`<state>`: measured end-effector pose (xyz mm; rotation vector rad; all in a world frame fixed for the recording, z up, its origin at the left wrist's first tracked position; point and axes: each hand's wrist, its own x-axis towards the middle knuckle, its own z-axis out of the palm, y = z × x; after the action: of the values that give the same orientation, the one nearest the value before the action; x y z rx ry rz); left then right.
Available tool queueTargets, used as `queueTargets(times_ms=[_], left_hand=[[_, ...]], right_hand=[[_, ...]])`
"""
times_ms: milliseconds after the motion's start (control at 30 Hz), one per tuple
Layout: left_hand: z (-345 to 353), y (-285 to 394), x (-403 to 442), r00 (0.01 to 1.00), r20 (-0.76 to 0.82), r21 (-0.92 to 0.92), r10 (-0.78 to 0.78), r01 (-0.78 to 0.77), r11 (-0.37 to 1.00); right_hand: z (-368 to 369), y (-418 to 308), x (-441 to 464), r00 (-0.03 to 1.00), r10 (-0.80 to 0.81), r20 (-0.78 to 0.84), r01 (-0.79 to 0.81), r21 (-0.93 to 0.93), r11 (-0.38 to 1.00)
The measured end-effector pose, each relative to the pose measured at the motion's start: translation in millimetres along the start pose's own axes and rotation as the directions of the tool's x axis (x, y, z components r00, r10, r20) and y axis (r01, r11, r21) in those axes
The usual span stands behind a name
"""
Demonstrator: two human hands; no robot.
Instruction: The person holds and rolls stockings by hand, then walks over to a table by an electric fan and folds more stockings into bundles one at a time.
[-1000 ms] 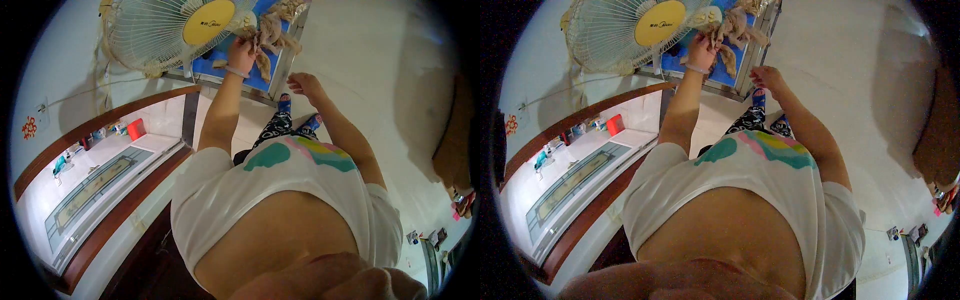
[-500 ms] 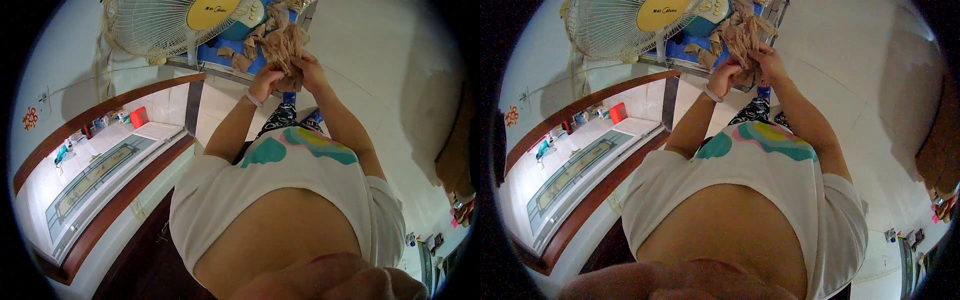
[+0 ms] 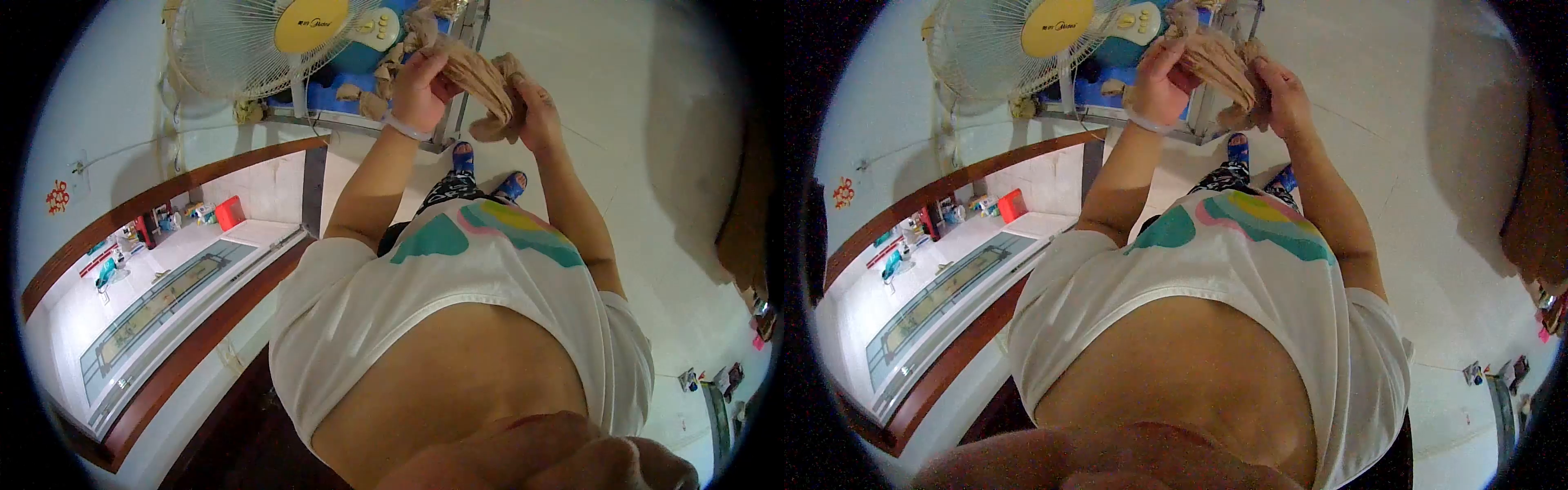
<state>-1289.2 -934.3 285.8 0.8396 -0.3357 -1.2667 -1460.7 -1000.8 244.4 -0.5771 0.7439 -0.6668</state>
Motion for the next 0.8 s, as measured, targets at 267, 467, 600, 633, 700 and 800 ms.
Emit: queueTargets(times_ms=[267,467,600,633,700,800], left_hand=[[35,2,-13,0.99,-0.059,0.255,0.128,-0.109,0.961],[68,-5,-27,0.995,0.065,0.153,-0.078,0.068,0.986],[69,-17,-35,0.999,0.037,0.475,0.03,-0.044,0.879],[71,-17,-38,0.999,0.006,0.477,0.033,-0.032,0.879],[67,-15,-41,0.993,-0.002,0.493,0.119,-0.102,0.864],[36,-7,-37,0.963,-0.039,0.423,0.266,-0.225,0.878]], right_hand=[[-10,-48,-39,0.91,-0.386,0.154,0.348,-0.789,0.506],[8,-53,-71,0.789,-0.316,0.527,0.527,-0.845,-0.094],[-7,-40,-74,0.838,-0.348,0.42,0.453,-0.891,0.017],[-11,-40,-74,0.842,-0.365,0.397,0.46,-0.882,0.103],[-22,-43,-74,0.849,-0.386,0.359,0.47,-0.848,0.245],[-33,-49,-78,0.861,-0.392,0.325,0.468,-0.808,0.358]])
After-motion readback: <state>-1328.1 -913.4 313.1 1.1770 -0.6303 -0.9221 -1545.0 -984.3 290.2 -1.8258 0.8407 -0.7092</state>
